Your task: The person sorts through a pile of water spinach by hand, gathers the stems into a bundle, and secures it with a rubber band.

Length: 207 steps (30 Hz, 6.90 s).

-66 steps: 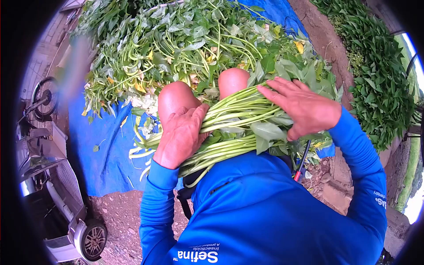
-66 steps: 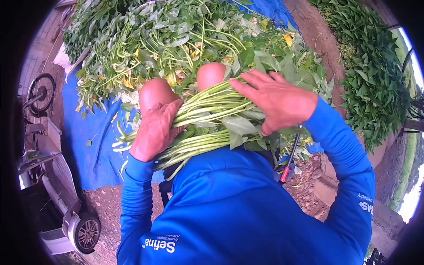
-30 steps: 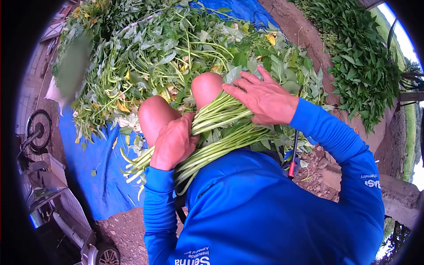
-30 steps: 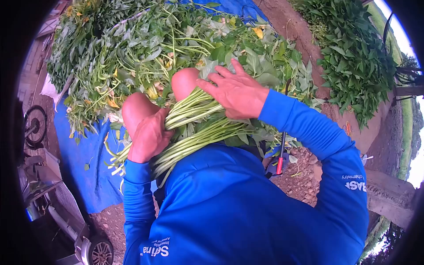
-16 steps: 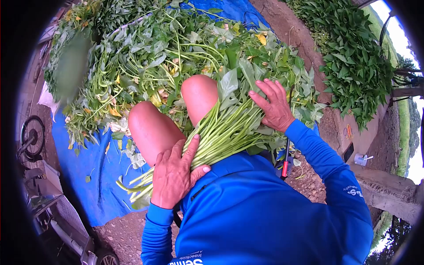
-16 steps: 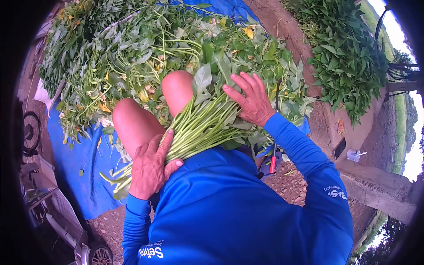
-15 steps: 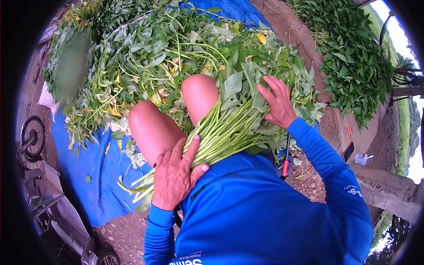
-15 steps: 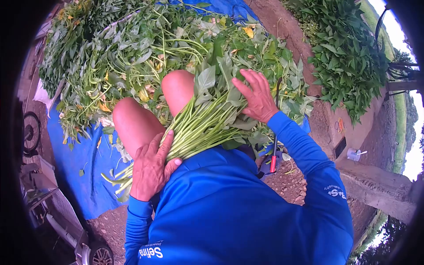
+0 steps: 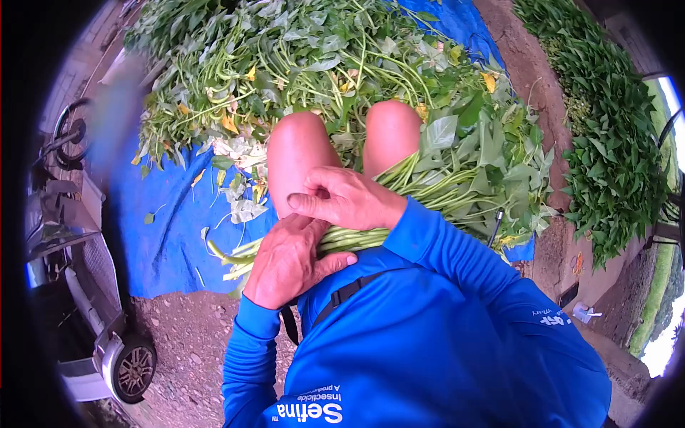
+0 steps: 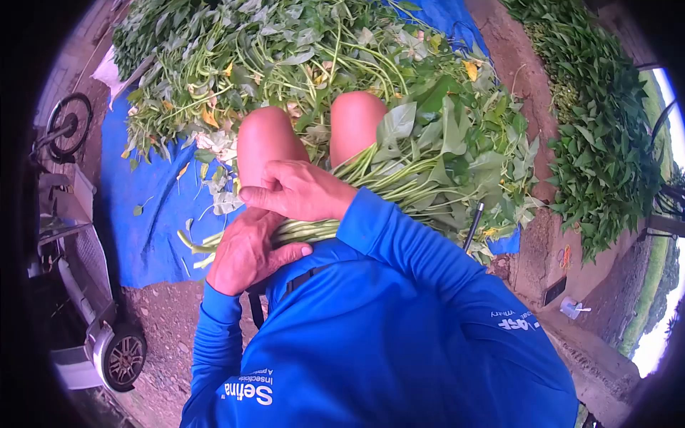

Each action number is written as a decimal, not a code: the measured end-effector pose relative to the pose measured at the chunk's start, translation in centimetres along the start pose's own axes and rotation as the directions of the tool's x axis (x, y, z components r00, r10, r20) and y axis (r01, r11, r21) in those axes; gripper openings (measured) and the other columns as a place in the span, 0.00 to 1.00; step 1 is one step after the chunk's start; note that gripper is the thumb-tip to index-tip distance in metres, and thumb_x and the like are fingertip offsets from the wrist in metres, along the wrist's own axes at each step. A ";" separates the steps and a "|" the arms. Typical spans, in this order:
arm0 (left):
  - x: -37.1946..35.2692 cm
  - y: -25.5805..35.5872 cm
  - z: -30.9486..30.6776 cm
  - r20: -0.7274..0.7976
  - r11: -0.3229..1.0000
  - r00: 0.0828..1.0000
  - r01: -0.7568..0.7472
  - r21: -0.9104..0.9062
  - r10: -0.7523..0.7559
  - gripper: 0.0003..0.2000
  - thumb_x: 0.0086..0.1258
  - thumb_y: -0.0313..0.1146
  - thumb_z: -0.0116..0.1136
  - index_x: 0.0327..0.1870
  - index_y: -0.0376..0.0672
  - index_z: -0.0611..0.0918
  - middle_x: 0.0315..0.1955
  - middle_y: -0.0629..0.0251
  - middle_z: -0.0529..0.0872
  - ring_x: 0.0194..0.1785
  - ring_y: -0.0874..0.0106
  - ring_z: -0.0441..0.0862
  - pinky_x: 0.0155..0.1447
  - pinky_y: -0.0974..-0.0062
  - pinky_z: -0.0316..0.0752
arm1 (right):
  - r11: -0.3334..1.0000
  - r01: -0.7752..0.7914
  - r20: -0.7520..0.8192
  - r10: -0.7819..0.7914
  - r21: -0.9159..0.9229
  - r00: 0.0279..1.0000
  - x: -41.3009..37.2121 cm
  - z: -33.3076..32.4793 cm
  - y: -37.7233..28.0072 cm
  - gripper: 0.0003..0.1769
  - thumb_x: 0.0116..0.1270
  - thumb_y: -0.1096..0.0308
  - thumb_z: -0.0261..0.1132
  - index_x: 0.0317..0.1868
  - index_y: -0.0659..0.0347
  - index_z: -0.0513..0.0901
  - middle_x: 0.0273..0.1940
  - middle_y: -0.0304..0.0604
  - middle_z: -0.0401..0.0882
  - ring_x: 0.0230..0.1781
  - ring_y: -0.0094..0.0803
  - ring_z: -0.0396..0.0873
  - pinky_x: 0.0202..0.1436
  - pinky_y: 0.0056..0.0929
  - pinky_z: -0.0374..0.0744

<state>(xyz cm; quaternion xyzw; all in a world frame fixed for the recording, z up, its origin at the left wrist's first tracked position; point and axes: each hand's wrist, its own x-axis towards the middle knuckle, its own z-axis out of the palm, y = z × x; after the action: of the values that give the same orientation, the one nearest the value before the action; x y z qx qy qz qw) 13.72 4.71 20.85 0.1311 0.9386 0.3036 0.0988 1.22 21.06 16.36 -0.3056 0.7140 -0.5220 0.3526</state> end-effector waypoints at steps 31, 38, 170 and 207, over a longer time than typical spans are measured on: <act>4.3 -10.2 -7.8 0.171 0.880 0.977 -0.189 0.435 0.126 0.33 0.53 0.33 0.80 0.63 0.51 0.79 0.47 0.62 0.87 0.57 0.54 0.87 0.62 0.53 0.77 | 0.666 0.025 -0.097 -0.144 -0.745 0.985 -0.8 1.1 0.0 0.33 0.59 0.69 0.76 0.61 0.62 0.69 0.41 0.62 0.84 0.41 0.67 0.87 0.48 0.61 0.84; 0.9 -3.0 -9.2 -0.280 0.821 0.913 -0.094 0.563 0.296 0.37 0.57 0.43 0.82 0.69 0.48 0.80 0.65 0.55 0.86 0.68 0.53 0.83 0.76 0.51 0.72 | 0.791 -0.117 -0.006 0.142 -0.600 0.990 0.7 -1.4 -1.0 0.44 0.53 0.70 0.76 0.71 0.64 0.68 0.49 0.63 0.88 0.46 0.61 0.89 0.52 0.52 0.85; 8.5 -1.0 -3.3 0.086 0.207 0.977 0.127 -0.970 -0.193 0.37 0.48 0.45 0.75 0.57 0.27 0.77 0.28 0.54 0.82 0.26 0.60 0.82 0.33 0.63 0.83 | 0.732 0.354 -0.490 -0.032 0.582 0.871 1.1 -7.8 -1.8 0.45 0.67 0.47 0.81 0.73 0.68 0.73 0.60 0.53 0.82 0.54 0.34 0.85 0.52 0.34 0.86; 7.5 -6.3 -2.5 -0.012 0.109 0.969 0.016 -0.994 -0.248 0.39 0.50 0.42 0.72 0.64 0.27 0.77 0.35 0.48 0.84 0.33 0.56 0.85 0.39 0.60 0.86 | 0.945 0.149 -0.459 0.002 0.291 0.888 2.3 -4.3 -3.2 0.19 0.67 0.56 0.79 0.34 0.67 0.92 0.27 0.47 0.89 0.27 0.29 0.87 0.33 0.33 0.84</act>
<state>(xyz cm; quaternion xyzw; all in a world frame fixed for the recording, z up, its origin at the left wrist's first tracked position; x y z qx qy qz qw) 4.75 0.75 18.35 -0.0789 0.5135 0.8481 0.1042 -3.40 20.67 19.90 -0.1416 0.6703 -0.7003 0.2005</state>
